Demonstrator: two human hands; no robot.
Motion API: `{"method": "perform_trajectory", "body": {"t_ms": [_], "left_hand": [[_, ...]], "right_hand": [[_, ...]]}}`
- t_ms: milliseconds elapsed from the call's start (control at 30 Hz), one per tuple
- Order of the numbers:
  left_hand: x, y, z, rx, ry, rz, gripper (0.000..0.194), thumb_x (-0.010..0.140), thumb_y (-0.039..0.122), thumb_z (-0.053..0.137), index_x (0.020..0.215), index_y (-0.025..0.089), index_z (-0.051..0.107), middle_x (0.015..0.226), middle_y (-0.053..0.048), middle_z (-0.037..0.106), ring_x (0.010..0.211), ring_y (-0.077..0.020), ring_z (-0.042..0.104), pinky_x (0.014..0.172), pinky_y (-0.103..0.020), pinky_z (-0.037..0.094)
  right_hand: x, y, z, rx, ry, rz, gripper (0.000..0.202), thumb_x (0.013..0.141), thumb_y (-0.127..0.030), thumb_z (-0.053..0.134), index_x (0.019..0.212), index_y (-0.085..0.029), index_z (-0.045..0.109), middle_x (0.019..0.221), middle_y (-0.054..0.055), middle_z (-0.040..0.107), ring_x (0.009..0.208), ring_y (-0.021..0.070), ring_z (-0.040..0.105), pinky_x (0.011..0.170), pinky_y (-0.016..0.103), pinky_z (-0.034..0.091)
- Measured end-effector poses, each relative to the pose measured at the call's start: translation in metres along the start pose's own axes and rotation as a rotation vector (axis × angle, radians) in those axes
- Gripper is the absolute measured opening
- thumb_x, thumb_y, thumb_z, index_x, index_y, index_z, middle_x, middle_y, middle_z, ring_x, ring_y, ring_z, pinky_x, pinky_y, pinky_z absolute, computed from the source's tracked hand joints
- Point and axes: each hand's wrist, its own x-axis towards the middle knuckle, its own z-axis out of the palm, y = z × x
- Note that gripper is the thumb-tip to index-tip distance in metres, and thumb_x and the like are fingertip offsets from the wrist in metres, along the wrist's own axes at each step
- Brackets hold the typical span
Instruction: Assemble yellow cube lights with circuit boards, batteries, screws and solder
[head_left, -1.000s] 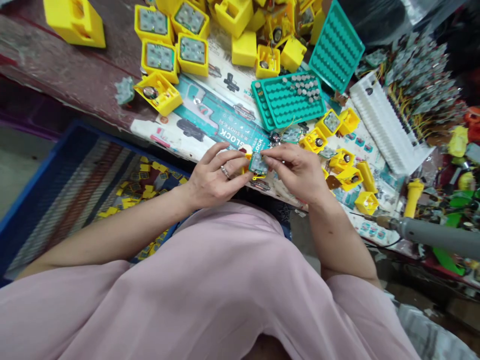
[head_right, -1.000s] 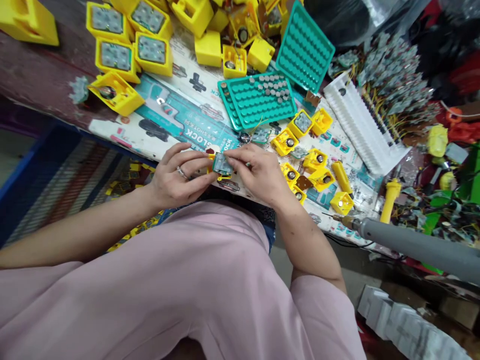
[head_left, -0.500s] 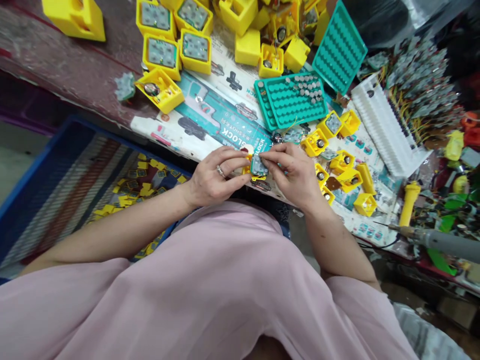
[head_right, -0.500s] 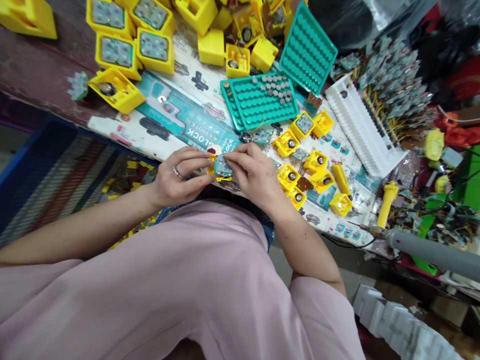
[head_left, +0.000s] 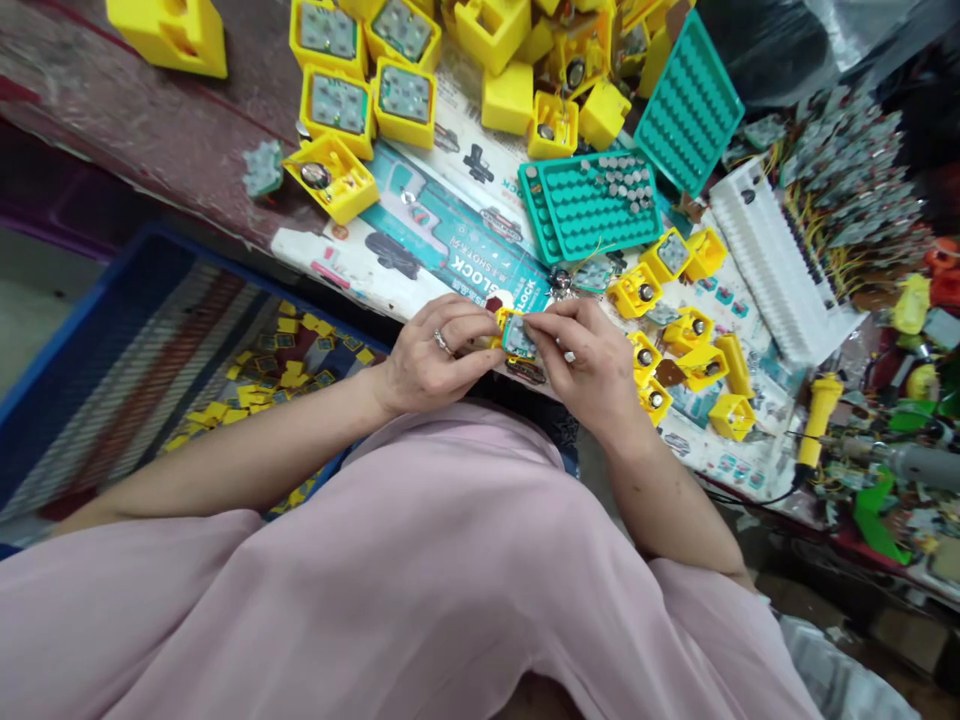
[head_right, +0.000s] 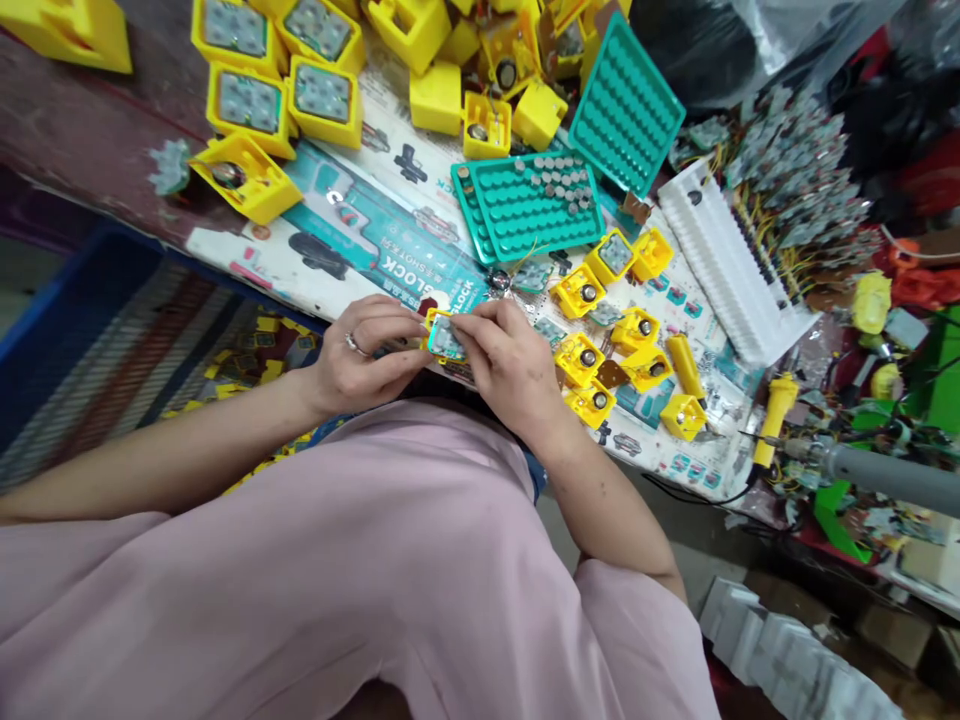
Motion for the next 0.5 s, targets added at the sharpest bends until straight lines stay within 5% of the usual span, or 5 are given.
{"method": "perform_trajectory", "body": {"t_ms": [500], "left_hand": [[0.0011, 0.0034, -0.0048, 0.001, -0.076, -0.044, 0.027, 0.089, 0.013, 0.062, 0.116, 0.016, 0.064, 0.094, -0.006, 0.068, 0.089, -0.0159, 0.066, 0.083, -0.029, 0.058]], "right_hand": [[0.0032, -0.0034, -0.0021, -0.149, -0.075, 0.026, 0.016, 0.095, -0.023, 0.058, 0.101, -0.021, 0.072, 0.090, 0.005, 0.068, 0.085, 0.0149, 0.064, 0.071, 0.027, 0.052]]}}
